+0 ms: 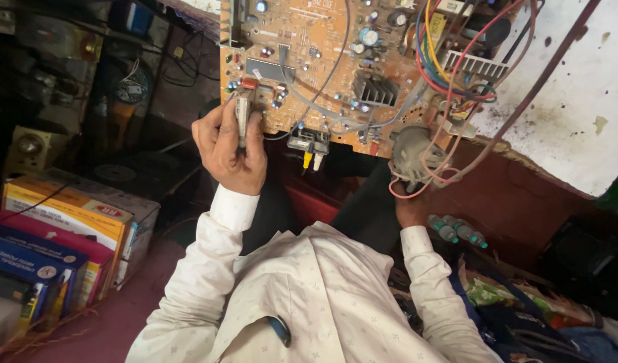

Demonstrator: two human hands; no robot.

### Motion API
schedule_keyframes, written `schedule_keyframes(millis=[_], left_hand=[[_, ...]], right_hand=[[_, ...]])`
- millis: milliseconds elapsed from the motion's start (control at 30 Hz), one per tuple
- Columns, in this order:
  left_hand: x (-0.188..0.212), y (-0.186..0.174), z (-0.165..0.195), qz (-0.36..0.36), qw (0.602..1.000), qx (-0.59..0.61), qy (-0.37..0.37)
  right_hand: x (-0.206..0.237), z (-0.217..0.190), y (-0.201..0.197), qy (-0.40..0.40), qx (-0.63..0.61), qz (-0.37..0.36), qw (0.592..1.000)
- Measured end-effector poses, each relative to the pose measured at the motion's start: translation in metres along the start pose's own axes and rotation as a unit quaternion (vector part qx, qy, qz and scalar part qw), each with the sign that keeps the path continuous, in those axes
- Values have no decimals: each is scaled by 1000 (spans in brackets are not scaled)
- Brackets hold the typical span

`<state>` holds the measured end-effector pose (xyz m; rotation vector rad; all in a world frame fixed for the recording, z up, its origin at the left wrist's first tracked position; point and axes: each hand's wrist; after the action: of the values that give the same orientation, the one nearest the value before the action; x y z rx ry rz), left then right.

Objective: The person sits at an electronics workbench and works on a circuit board removed from a device. They handle a multimeter, touch and reposition wires and connectors on the board, and hold a cylindrical component against the board while working on its connections.

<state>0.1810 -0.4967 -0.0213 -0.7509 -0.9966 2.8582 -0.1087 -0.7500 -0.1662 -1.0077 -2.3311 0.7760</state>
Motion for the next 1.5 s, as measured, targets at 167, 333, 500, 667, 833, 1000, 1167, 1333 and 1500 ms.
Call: schedule_keyframes(millis=[167, 333, 500, 667, 833, 1000, 1167, 1333, 1500], left_hand=[[2, 1, 0, -2, 1000, -6, -7], [4, 3, 0, -2, 1000, -6, -11], [4, 4, -3, -1, 1000, -12, -6], [4, 6, -4, -2, 1000, -12, -10], [2, 5, -3, -3, 1000, -4, -19], [0, 2, -3, -5, 1000, 0, -18], [-1, 2, -5, 7, 1000, 16, -23], [-2, 2, -8, 10, 1000, 18, -22], [-5, 2, -7, 7, 1000, 13, -4]], right_hand=[[-1, -2, -1, -44, 28, 16, 999], [-2, -6, -6, -58, 28, -18, 998], [-3, 0, -3, -20, -18, -32, 999], [-1, 9, -1, -17, -7, -29, 999], [-10, 12, 5, -19, 40, -8, 999], [-12, 10, 9, -17, 39, -11, 999], [-7, 2, 12, 30, -26, -19, 999], [-6, 0, 13, 15, 20, -7, 1000], [-10, -6, 12, 14, -3, -20, 1000]])
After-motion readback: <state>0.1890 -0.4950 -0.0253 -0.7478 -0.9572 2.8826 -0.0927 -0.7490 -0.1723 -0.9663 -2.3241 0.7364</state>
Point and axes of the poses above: each hand's wrist, its own x-axis away from the middle knuckle, its own y-axis out of the palm, z = x × y, and after that the axes turned 1 degree about -y, right-handed
